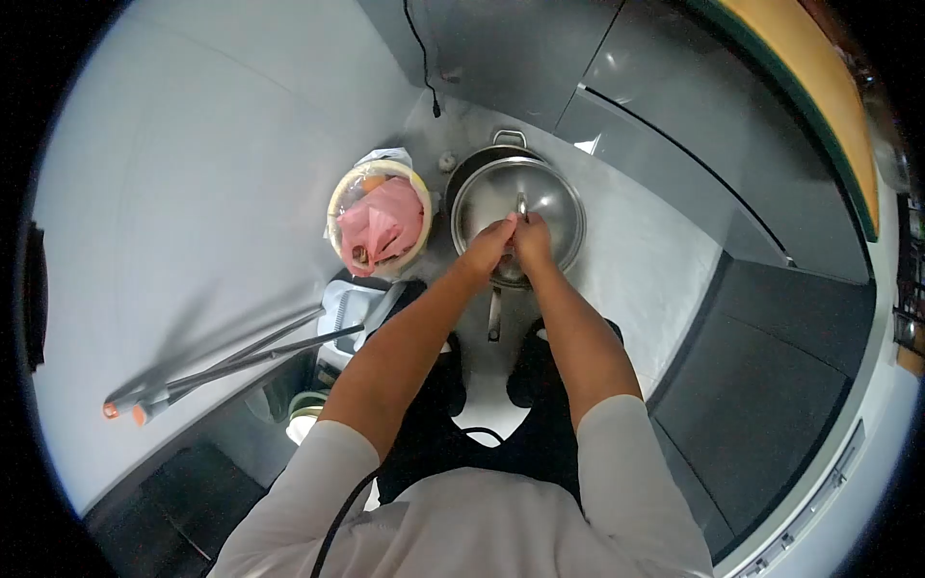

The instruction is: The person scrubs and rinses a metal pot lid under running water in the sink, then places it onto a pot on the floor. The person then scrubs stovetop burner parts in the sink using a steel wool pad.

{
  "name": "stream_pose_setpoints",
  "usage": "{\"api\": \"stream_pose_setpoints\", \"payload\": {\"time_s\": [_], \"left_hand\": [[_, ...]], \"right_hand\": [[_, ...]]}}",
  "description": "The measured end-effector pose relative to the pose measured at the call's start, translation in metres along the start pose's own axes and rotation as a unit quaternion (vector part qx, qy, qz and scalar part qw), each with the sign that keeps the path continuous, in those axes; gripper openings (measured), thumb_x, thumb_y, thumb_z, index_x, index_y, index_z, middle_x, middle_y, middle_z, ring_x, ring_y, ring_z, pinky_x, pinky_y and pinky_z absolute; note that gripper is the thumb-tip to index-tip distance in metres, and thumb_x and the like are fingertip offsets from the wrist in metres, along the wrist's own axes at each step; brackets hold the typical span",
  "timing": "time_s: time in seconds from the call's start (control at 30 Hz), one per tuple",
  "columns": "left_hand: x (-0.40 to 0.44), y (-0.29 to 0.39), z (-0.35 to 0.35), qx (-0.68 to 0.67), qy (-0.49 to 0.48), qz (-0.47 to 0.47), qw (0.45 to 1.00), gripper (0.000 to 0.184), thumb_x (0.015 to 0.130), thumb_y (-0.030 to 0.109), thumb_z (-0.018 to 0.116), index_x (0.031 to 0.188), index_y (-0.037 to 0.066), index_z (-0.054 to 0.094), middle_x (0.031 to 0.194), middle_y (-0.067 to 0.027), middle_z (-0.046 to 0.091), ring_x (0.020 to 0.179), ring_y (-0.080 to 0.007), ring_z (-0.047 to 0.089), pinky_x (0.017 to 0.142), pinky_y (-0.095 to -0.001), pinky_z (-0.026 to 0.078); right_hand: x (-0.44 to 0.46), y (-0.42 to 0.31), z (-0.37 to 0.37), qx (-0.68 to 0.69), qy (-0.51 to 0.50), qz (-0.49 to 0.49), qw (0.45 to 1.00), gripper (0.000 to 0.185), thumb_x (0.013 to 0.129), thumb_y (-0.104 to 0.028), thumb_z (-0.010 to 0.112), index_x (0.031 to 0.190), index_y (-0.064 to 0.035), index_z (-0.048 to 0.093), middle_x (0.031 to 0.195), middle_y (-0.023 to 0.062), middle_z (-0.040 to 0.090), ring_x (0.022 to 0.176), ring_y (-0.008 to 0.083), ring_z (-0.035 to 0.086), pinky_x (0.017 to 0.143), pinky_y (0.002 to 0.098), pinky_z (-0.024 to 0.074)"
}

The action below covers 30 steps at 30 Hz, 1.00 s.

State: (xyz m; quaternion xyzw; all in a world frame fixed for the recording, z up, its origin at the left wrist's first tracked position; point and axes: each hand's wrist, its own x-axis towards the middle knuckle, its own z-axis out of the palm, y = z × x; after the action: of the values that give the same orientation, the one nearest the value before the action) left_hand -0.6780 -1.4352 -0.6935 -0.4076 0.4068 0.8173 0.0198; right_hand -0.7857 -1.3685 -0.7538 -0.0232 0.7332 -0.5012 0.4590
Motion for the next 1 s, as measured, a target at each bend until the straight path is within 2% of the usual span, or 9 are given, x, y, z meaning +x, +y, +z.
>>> {"api": "stream_pose_setpoints", "payload": {"time_s": [0.1,0.2,0.33,0.37,0.43,0.53,0.63,0.9,1.0], "left_hand": [[0.043,-0.028,-0.019,-0.014,0.054,-0.006,0.998,0.072,0.1,0.068,0.05,0.143,0.01,0.056,0.127,-0.0052,0.063,0.114,-0.0186,0.054,0.099,-0.0372,0.043],[0.066,-0.031,-0.034,0.001,0.038,0.0,0.999,0.074,0.098,0.069,0.051,0.143,0.011,0.056,0.128,-0.0044,0.062,0.118,-0.0197,0.053,0.1,-0.0418,0.042],[0.083,-0.034,-0.044,0.014,0.038,0.008,0.999,0.071,0.099,0.067,0.051,0.141,0.01,0.057,0.127,-0.0046,0.062,0.116,-0.0194,0.055,0.099,-0.04,0.043],[0.087,-0.035,-0.046,0.013,0.039,0.009,0.999,0.071,0.099,0.066,0.052,0.14,0.009,0.057,0.125,-0.0046,0.062,0.114,-0.0191,0.055,0.099,-0.0394,0.043],[0.088,-0.033,-0.047,0.023,0.045,0.009,0.999,0.071,0.099,0.066,0.052,0.141,0.008,0.056,0.128,-0.0059,0.062,0.116,-0.0203,0.056,0.099,-0.0396,0.044],[0.074,-0.024,-0.043,0.039,0.053,0.003,0.998,0.074,0.1,0.066,0.052,0.144,0.006,0.053,0.137,-0.0093,0.06,0.123,-0.0242,0.056,0.102,-0.0414,0.043],[0.08,-0.025,-0.047,0.035,0.048,0.005,0.998,0.077,0.1,0.067,0.052,0.146,0.004,0.052,0.139,-0.0106,0.059,0.126,-0.0258,0.055,0.104,-0.0416,0.042],[0.08,-0.018,-0.054,0.069,0.041,0.029,0.996,0.075,0.101,0.065,0.052,0.145,0.004,0.054,0.139,-0.0114,0.06,0.124,-0.025,0.057,0.1,-0.0412,0.046],[0.073,-0.018,-0.047,0.057,0.095,0.04,0.993,0.056,0.1,0.056,0.059,0.125,0.006,0.064,0.1,-0.0032,0.062,0.084,-0.0148,0.057,0.072,-0.0311,0.047]], "right_hand": [[0.036,0.016,0.015,-0.022,0.01,-0.007,1.0,0.032,0.103,-0.023,0.059,0.113,0.007,0.063,0.09,0.0165,0.07,0.076,0.0249,0.067,0.066,0.0415,0.0533],[0.067,0.032,0.021,-0.025,0.001,-0.012,1.0,0.033,0.103,-0.023,0.059,0.116,0.0077,0.063,0.095,0.0179,0.071,0.078,0.0265,0.068,0.069,0.042,0.0547],[0.089,0.042,0.028,0.009,-0.027,-0.046,0.999,0.034,0.102,-0.024,0.06,0.113,0.0083,0.063,0.097,0.0179,0.07,0.078,0.0278,0.068,0.069,0.0432,0.0553],[0.09,0.042,0.027,0.023,-0.028,-0.019,0.999,0.033,0.102,-0.024,0.06,0.112,0.0075,0.064,0.096,0.0174,0.07,0.078,0.0276,0.068,0.068,0.0434,0.055],[0.043,-0.007,0.031,0.052,-0.029,0.037,0.998,0.032,0.102,-0.025,0.06,0.11,0.0059,0.064,0.096,0.0164,0.069,0.077,0.0274,0.067,0.065,0.0438,0.0543],[0.1,0.051,0.03,-0.015,-0.051,-0.05,0.997,0.027,0.105,-0.025,0.057,0.106,0.001,0.065,0.088,0.0098,0.067,0.071,0.0194,0.061,0.062,0.0355,0.0508],[0.09,0.042,0.031,0.048,-0.065,-0.008,0.997,0.026,0.105,-0.025,0.058,0.105,0.0002,0.065,0.087,0.0089,0.066,0.071,0.0197,0.061,0.062,0.0353,0.051],[0.131,0.071,0.04,-0.029,-0.045,-0.068,0.996,0.023,0.103,-0.024,0.059,0.103,-0.0014,0.065,0.086,0.0082,0.066,0.07,0.0181,0.061,0.06,0.0354,0.0503],[0.13,0.069,0.04,-0.131,-0.028,-0.084,0.987,0.026,0.103,-0.027,0.06,0.105,-0.0011,0.066,0.086,0.0064,0.065,0.07,0.017,0.06,0.059,0.0334,0.0496]]}}
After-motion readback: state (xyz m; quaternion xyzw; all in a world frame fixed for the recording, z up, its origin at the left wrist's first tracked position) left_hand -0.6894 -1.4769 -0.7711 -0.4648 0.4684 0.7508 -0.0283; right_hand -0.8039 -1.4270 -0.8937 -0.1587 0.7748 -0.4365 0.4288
